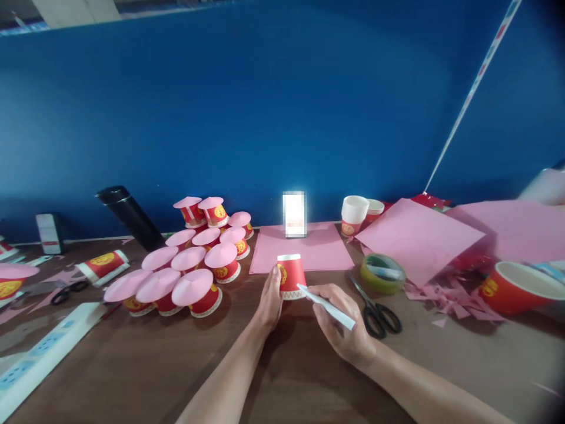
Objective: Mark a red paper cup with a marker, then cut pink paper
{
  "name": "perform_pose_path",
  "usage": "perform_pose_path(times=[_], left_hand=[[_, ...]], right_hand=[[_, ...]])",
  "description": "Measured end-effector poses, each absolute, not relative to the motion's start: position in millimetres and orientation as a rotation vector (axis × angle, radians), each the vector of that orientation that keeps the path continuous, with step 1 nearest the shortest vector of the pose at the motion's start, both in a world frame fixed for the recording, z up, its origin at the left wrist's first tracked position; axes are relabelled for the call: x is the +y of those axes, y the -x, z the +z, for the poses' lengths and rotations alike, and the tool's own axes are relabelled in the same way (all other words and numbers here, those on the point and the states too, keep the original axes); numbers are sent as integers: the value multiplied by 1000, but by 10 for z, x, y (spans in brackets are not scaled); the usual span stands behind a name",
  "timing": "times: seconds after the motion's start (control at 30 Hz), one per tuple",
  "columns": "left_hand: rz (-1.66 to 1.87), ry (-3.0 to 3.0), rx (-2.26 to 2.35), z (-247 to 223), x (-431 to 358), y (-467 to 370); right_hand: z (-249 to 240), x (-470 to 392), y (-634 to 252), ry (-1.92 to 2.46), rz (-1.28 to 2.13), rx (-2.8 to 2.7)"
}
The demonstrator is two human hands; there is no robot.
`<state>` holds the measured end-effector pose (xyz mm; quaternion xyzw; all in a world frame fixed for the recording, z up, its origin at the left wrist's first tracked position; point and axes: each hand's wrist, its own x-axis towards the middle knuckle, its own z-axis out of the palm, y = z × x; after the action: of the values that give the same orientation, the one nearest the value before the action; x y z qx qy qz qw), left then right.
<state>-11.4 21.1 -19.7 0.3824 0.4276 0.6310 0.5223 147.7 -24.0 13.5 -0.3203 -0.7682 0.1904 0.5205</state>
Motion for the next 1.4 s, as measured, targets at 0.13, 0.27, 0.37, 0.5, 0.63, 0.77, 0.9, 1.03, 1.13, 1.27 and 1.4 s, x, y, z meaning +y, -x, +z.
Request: perform_pose_path(times=[0.13, 0.27, 0.37, 0.5, 0.63, 0.77, 0.9, 1.03, 1.13, 1.27, 1.4], left_hand=[[1491, -1010, 1078, -227, 213, 116], [1489, -1043, 1083, -202, 196, 103], [1482, -1050, 1075, -183, 185, 98], [1468, -1051, 1091, -161, 173, 96], [1474, -1044, 1106, -147, 166, 96], [1486, -1052, 1108, -143, 164, 95], [1478, -1056, 1104, -141, 164, 95], [1476, -1050, 1094, -136, 161, 94], [1462, -1056, 1095, -130, 154, 93], [1471, -1059, 1085, -129, 148, 88], [1472, -1058, 1060, -134, 147, 84]], right_hand=[[144, -235, -1470, 786, 431, -1847], [190, -244, -1458, 821, 412, -1810], [227, -255, -1454, 829, 405, -1803], [239, -256, -1452, 832, 400, -1806], [222, -248, -1454, 847, 394, -1814], [216, -250, -1457, 849, 383, -1826], [219, -255, -1454, 845, 359, -1848], [213, -246, -1452, 832, 338, -1871], [211, -235, -1451, 828, 327, -1865], [214, -227, -1454, 841, 334, -1862], [210, -224, -1464, 835, 356, -1840]])
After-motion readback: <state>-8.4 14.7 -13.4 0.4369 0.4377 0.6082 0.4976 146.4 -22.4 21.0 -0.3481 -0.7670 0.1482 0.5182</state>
